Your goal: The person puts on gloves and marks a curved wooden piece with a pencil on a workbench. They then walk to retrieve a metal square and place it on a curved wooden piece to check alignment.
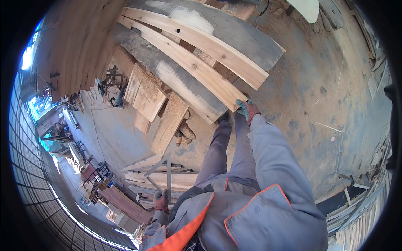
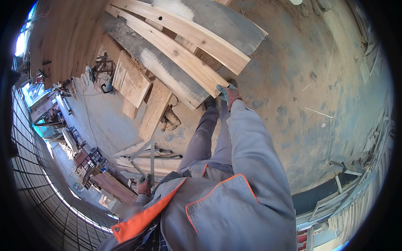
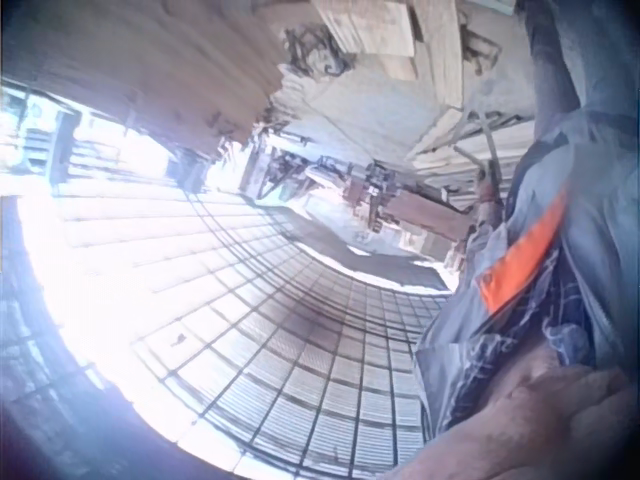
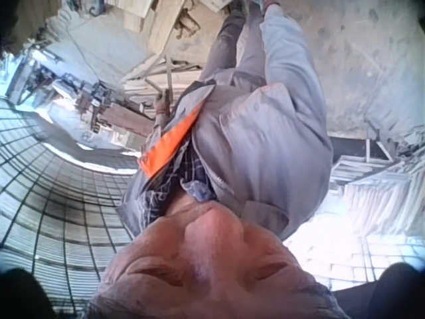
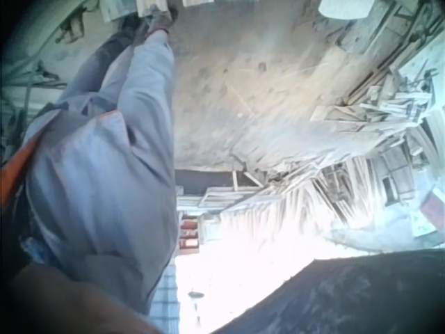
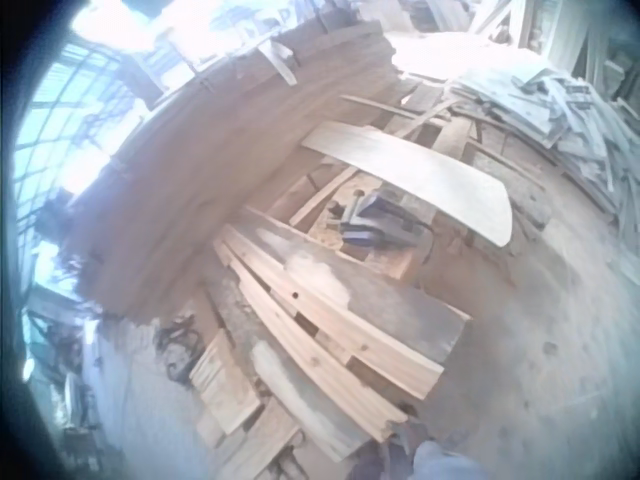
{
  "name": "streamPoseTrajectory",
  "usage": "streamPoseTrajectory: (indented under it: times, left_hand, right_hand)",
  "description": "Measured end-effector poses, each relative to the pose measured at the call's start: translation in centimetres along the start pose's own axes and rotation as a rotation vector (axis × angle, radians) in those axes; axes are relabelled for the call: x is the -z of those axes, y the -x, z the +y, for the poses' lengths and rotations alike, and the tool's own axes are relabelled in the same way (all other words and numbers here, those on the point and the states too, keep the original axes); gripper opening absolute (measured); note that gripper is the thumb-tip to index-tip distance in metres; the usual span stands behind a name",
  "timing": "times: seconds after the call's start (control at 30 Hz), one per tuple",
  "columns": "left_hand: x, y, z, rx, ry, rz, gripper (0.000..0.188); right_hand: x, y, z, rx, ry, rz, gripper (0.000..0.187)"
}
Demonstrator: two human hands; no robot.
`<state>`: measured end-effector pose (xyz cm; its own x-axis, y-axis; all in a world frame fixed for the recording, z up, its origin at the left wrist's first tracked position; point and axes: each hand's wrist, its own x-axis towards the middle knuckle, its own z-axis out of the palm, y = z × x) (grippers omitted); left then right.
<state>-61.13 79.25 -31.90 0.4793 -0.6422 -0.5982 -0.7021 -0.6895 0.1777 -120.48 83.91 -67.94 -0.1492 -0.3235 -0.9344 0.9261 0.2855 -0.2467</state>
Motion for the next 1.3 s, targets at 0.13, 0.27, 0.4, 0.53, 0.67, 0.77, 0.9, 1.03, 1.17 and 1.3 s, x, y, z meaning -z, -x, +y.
streamPoseTrajectory:
  times: [0.13, 0.27, 0.4, 0.53, 0.67, 0.77, 0.9, 1.03, 1.17, 1.3]
  left_hand:
    - [-0.8, -1.6, 2.8, -0.065, -0.017, -0.103, 0.024]
    - [-2.1, -3.8, 6.7, -0.249, -0.009, -0.132, 0.021]
    - [-1.7, -5.0, 16.0, -0.938, -0.686, -0.063, 0.026]
    - [-3.1, -4.5, 27.2, -1.438, -0.899, -0.036, 0.028]
    - [-6.8, -4.0, 37.5, -1.755, -0.978, -0.16, 0.024]
    - [-11.1, -2.7, 44.2, -2.036, -1.05, -0.156, 0.023]
    - [-17.1, -0.3, 50.8, -1.863, -1.257, -0.272, 0.021]
    - [-21.7, 0.6, 55.5, -1.967, -1.227, -0.272, 0.036]
    - [-26.1, -1.2, 56.3, -2.103, -1.207, -0.228, 0.059]
    - [-29.6, -4.3, 56.2, -2.121, -1.14, -0.339, 0.056]
  right_hand:
    - [-0.3, 2.4, 0.5, 0.347, 0.089, 0.025, 0.035]
    - [-2.5, 7.9, 0.7, 0.622, 0.219, 0.001, 0.031]
    - [-3.4, 13.6, -0.7, 1.03, 0.613, 0.138, 0.046]
    - [-3.6, 16.8, -1.9, 0.988, 0.984, 0.328, 0.052]
    - [-4.8, 18.5, -2.2, 0.907, 1.153, 0.393, 0.05]
    - [-5.6, 19.9, -1.5, 0.83, 1.203, 0.427, 0.049]
    - [-6.1, 20.9, -0.7, 0.769, 1.232, 0.453, 0.048]
    - [-6.6, 20.4, -0.9, 0.719, 1.064, 0.501, 0.053]
    - [-7.0, 19.5, -1.6, 0.675, 1.043, 0.623, 0.049]
    - [-6.7, 18.7, -2.0, 0.62, 1.009, 0.592, 0.045]
